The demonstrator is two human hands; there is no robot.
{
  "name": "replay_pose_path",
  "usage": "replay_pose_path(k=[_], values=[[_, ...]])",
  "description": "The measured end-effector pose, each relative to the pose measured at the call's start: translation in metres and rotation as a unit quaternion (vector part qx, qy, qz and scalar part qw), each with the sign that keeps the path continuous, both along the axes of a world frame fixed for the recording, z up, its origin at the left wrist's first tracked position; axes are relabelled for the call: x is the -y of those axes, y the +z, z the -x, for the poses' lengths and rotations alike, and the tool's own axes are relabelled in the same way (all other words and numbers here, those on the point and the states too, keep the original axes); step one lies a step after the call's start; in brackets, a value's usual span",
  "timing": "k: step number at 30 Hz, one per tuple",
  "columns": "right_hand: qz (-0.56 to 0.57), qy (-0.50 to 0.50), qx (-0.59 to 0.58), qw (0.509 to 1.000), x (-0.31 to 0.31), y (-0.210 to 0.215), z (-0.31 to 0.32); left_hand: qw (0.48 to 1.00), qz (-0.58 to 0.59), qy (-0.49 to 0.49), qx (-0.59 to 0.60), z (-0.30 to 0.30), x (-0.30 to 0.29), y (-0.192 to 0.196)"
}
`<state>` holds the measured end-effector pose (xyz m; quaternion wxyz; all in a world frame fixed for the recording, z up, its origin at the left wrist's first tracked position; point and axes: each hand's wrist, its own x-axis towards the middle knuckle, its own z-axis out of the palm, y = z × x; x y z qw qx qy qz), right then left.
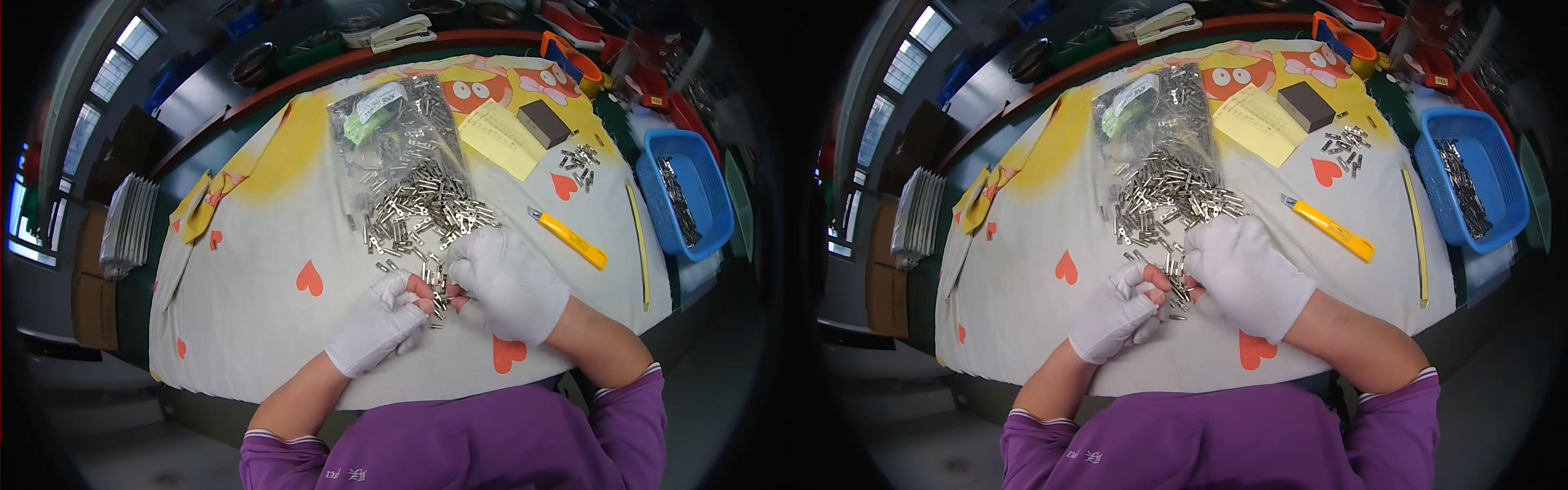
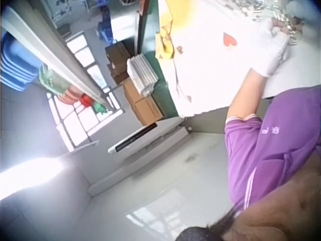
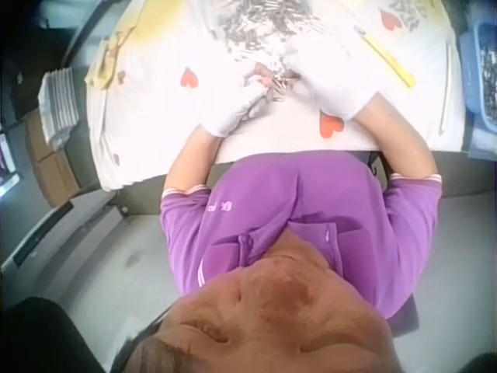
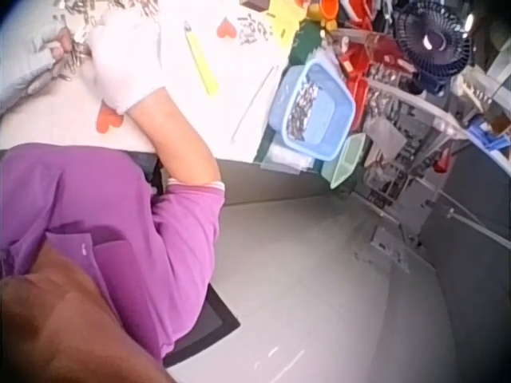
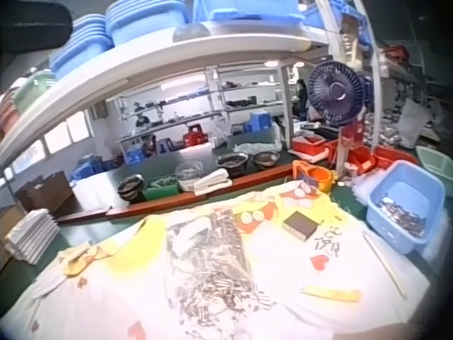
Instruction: Picking up small metal pins from a plastic bag and sorting them on a workbench.
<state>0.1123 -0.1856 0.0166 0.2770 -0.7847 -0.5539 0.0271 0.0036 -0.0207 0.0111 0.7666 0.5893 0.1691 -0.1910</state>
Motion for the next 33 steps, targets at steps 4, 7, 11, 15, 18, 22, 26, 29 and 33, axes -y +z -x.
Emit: replay_pose_path(k=[4,7,11,15,18,22,26,29,33], values=[[-0.056,0.029,-0.021,0.998,-0.002,0.010,0.003,0.997,-0.060,-0.037,-0.013,0.002,0.005,0.000],[-0.091,0.030,-0.003,0.995,-0.004,0.010,0.003,0.998,-0.045,-0.028,-0.013,0.003,0.004,0.003],[-0.138,0.021,-0.007,0.990,-0.004,0.009,0.003,0.999,-0.042,-0.017,-0.018,0.003,0.002,0.002],[-0.150,0.018,-0.019,0.988,-0.004,0.009,0.002,1.000,-0.011,-0.005,-0.006,0.004,-0.002,-0.002],[-0.144,0.022,-0.027,0.989,-0.004,0.010,0.001,1.000,-0.005,-0.005,-0.007,0.004,-0.002,0.000],[-0.111,0.030,-0.038,0.993,-0.004,0.012,-0.001,0.999,-0.034,0.001,-0.008,0.004,0.001,0.004],[-0.138,0.035,-0.026,0.989,-0.005,0.007,-0.001,1.000,-0.007,0.011,-0.008,0.006,-0.002,-0.001],[-0.137,0.044,-0.015,0.989,-0.005,0.007,-0.001,1.000,-0.005,0.009,-0.009,0.007,-0.002,-0.006],[-0.150,0.050,-0.017,0.987,-0.005,0.007,-0.002,1.000,0.008,0.027,0.008,0.007,-0.001,-0.012]])
